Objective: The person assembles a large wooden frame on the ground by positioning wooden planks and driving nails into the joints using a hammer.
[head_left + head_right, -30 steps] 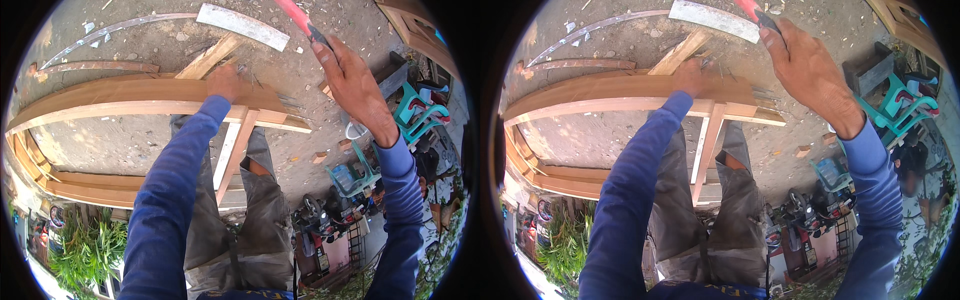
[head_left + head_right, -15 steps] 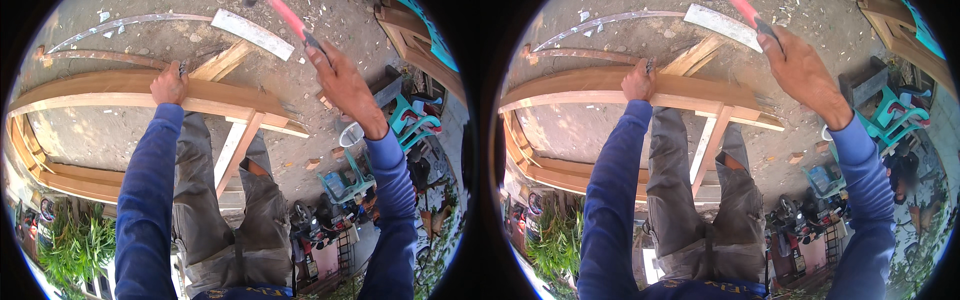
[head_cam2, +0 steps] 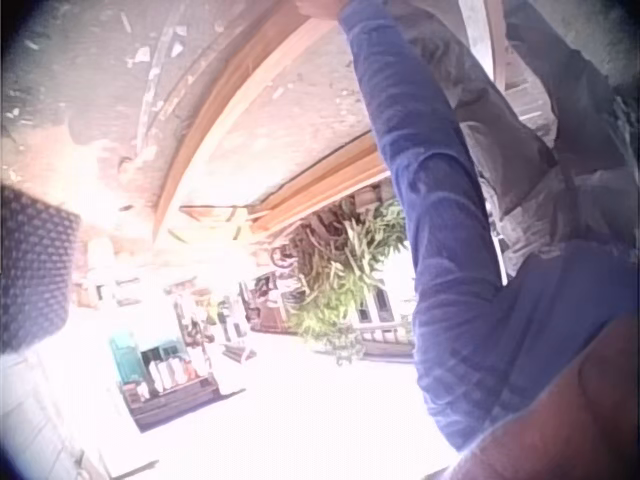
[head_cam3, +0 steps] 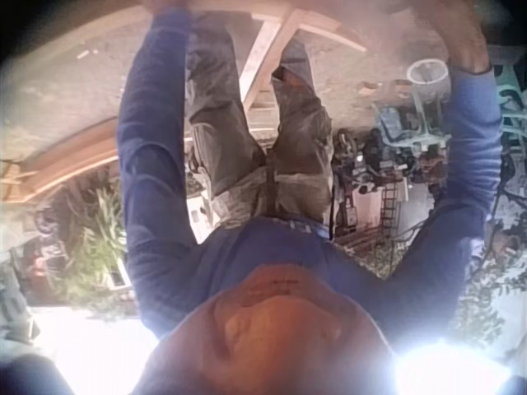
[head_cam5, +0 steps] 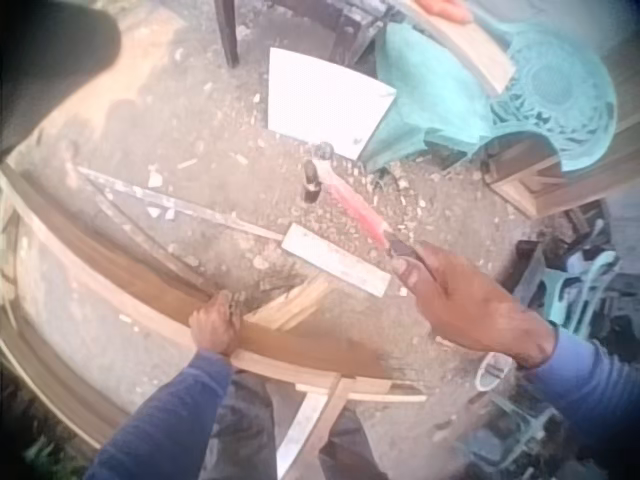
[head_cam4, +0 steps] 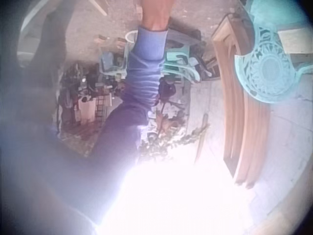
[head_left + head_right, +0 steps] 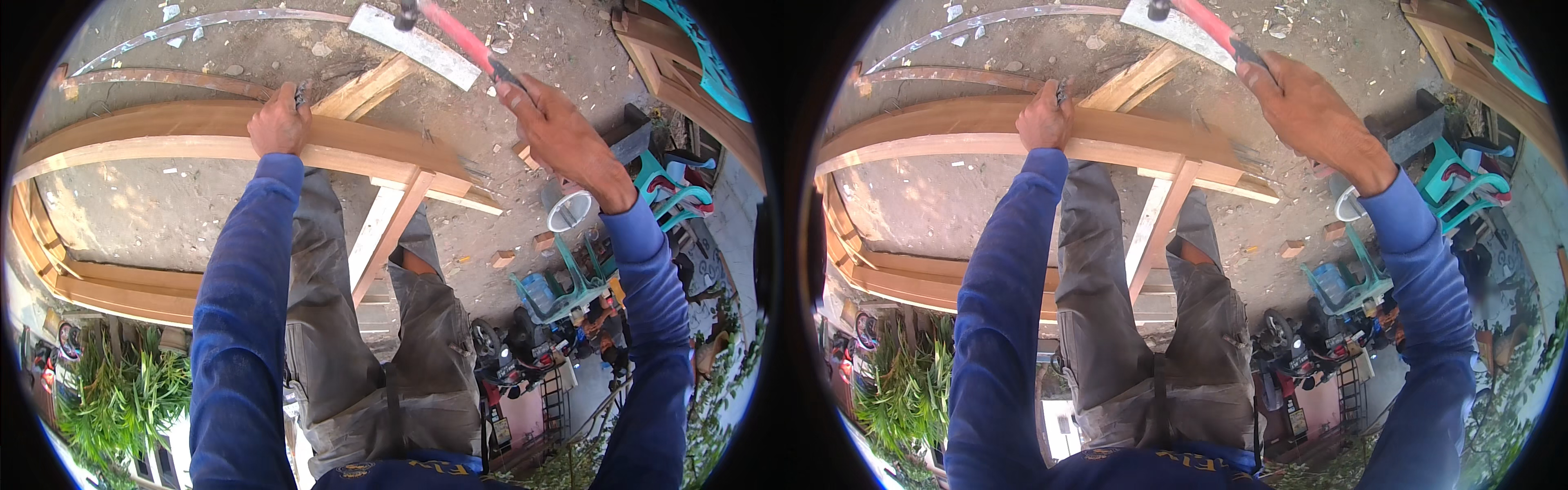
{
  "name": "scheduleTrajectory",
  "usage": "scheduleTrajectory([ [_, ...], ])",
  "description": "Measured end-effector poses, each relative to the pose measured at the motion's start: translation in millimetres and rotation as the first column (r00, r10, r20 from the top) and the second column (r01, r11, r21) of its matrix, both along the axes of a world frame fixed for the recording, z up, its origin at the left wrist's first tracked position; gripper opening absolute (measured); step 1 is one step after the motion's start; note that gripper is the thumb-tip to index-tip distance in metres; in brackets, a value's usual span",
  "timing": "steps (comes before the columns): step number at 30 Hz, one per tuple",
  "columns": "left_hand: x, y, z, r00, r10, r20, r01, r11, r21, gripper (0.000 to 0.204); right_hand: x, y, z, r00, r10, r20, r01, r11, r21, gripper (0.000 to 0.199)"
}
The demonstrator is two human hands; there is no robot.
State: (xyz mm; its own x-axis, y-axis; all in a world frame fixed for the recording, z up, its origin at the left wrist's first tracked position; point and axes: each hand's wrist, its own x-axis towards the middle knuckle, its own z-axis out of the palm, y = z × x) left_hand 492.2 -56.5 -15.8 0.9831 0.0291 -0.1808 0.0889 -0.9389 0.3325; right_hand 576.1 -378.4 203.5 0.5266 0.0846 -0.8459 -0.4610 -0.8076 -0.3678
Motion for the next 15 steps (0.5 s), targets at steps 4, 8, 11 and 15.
scheduleTrajectory([
  [4,2,3,-2,1.000,-0.010,0.002,0.010,1.000,0.027,0.027,69,-16,-21,0.059,0.961,0.272,-0.670,0.239,-0.702,0.040],
  [8,2,1,1,1.000,0.012,-0.004,-0.012,1.000,0.013,0.028,30,3,-48,0.450,0.733,0.510,-0.320,0.666,-0.674,0.036],
  [11,2,-10,-3,1.000,0.013,-0.004,-0.013,0.999,-0.037,0.029,-63,-42,-71,0.897,0.397,0.194,-0.360,0.911,-0.199,0.041],
  [15,-7,6,1,0.996,0.061,-0.062,-0.061,0.998,0.001,0.028,15,14,0,0.913,-0.060,-0.404,0.038,0.997,-0.062,0.044],
])
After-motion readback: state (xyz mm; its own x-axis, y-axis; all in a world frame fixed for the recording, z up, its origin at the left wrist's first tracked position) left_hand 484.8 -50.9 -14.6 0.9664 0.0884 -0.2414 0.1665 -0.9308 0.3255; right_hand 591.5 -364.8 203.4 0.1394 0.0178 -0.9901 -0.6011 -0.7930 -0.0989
